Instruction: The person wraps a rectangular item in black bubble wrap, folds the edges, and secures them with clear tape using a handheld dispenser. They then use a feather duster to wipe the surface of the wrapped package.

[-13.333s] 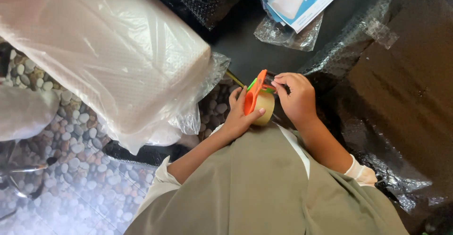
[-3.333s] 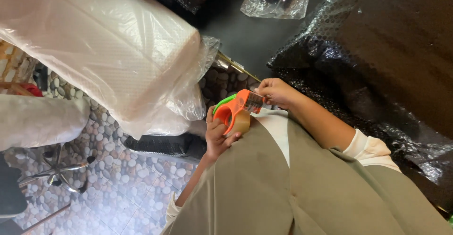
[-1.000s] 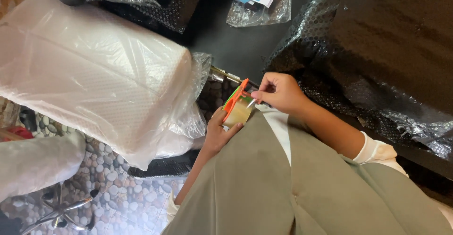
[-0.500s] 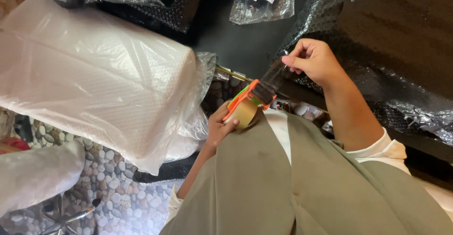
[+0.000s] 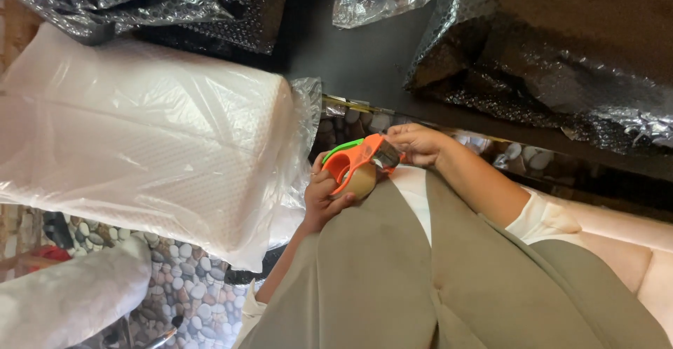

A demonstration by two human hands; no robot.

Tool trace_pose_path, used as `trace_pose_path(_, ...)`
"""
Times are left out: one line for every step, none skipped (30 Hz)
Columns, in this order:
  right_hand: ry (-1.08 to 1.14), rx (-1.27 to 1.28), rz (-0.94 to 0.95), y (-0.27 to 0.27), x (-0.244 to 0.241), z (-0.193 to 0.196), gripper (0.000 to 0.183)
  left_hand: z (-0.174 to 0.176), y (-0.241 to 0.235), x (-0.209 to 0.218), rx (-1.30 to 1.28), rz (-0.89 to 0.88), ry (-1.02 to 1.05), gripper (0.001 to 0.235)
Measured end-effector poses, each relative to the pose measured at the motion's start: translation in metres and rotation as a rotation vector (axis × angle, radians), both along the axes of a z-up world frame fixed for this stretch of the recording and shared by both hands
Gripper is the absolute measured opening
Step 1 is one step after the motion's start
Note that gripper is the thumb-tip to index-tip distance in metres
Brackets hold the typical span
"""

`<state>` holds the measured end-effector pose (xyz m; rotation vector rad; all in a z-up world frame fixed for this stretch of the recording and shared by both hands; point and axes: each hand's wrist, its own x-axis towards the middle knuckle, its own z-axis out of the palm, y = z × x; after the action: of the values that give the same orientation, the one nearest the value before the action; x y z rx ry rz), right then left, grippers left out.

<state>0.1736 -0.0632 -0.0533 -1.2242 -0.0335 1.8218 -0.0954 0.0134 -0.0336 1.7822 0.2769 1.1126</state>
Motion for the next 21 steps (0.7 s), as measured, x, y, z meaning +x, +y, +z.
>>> trace_pose_path(0.001,0.0,-0.01,-0.007,0.004,-0.007,0.019,-0.011,0.002,-0.007,0.0,-0.01,0.001,0.047)
trace_pose_path(-0.294,-0.019,-0.003,-0.013,0.008,-0.014,0.02,-0.021,0.004,-0.014,0.003,-0.021,-0.01,0.049)
trace_pose_path(-0.588,-0.039,0.005,-0.02,0.011,-0.022,0.024,-0.031,0.006,-0.022,0.006,-0.031,-0.022,0.051)
trace_pose_path(-0.587,-0.041,-0.011,-0.027,0.013,-0.023,0.024,-0.019,0.01,-0.021,0.009,-0.047,-0.021,0.051)
trace_pose_path(-0.736,0.004,0.002,-0.034,0.014,-0.024,0.022,-0.007,0.015,-0.02,0.057,-0.06,-0.061,0.052)
trace_pose_path(-0.888,0.051,0.025,-0.04,0.02,-0.024,0.022,0.006,0.018,-0.015,0.105,-0.064,-0.105,0.054)
trace_pose_path(-0.892,0.049,0.019,-0.033,0.036,-0.024,0.022,0.004,0.025,-0.01,0.106,-0.071,-0.109,0.054)
trace_pose_path(-1.142,0.129,0.11,-0.033,0.043,-0.026,0.021,0.003,0.025,-0.012,0.09,-0.067,-0.092,0.052)
trace_pose_path(-1.388,0.212,0.208,-0.034,0.051,-0.028,0.019,0.001,0.025,-0.015,0.074,-0.063,-0.076,0.05)
trace_pose_path(-1.391,0.205,0.2,-0.029,0.058,-0.039,0.019,-0.009,0.027,-0.019,0.074,-0.073,-0.078,0.05)
trace_pose_path(-1.462,0.259,0.234,-0.024,0.065,-0.05,0.019,-0.018,0.03,-0.022,0.074,-0.079,-0.061,0.048)
trace_pose_path(-1.529,0.314,0.273,-0.02,0.072,-0.061,0.019,-0.026,0.031,-0.027,0.073,-0.081,-0.043,0.046)
trace_pose_path(-1.529,0.307,0.269,-0.018,0.074,-0.066,0.019,-0.035,0.032,-0.027,0.071,-0.089,-0.043,0.046)
trace_pose_path(-1.601,0.318,0.325,-0.015,0.074,-0.073,0.02,-0.044,0.032,-0.029,0.06,-0.083,-0.04,0.046)
trace_pose_path(-1.672,0.329,0.382,-0.013,0.075,-0.079,0.022,-0.052,0.033,-0.032,0.05,-0.078,-0.038,0.046)
trace_pose_path(-1.667,0.325,0.379,-0.013,0.073,-0.079,0.022,-0.052,0.032,-0.031,0.048,-0.082,-0.033,0.046)
trace_pose_path(-1.71,0.306,0.387,-0.012,0.072,-0.079,0.025,-0.053,0.031,-0.03,-0.002,-0.093,-0.018,0.045)
trace_pose_path(-1.758,0.286,0.397,-0.012,0.074,-0.078,0.029,-0.054,0.03,-0.027,-0.051,-0.104,-0.007,0.045)
trace_pose_path(-1.758,0.282,0.395,-0.014,0.068,-0.08,0.029,-0.022,0.027,-0.016,-0.052,-0.108,-0.008,0.045)
trace_pose_path(-1.897,0.291,0.374,-0.017,0.064,-0.082,0.031,0.01,0.024,-0.004,-0.117,-0.131,0.012,0.042)
trace_pose_path(-2.036,0.3,0.352,-0.019,0.061,-0.084,0.035,0.041,0.021,0.007,-0.182,-0.154,0.031,0.041)
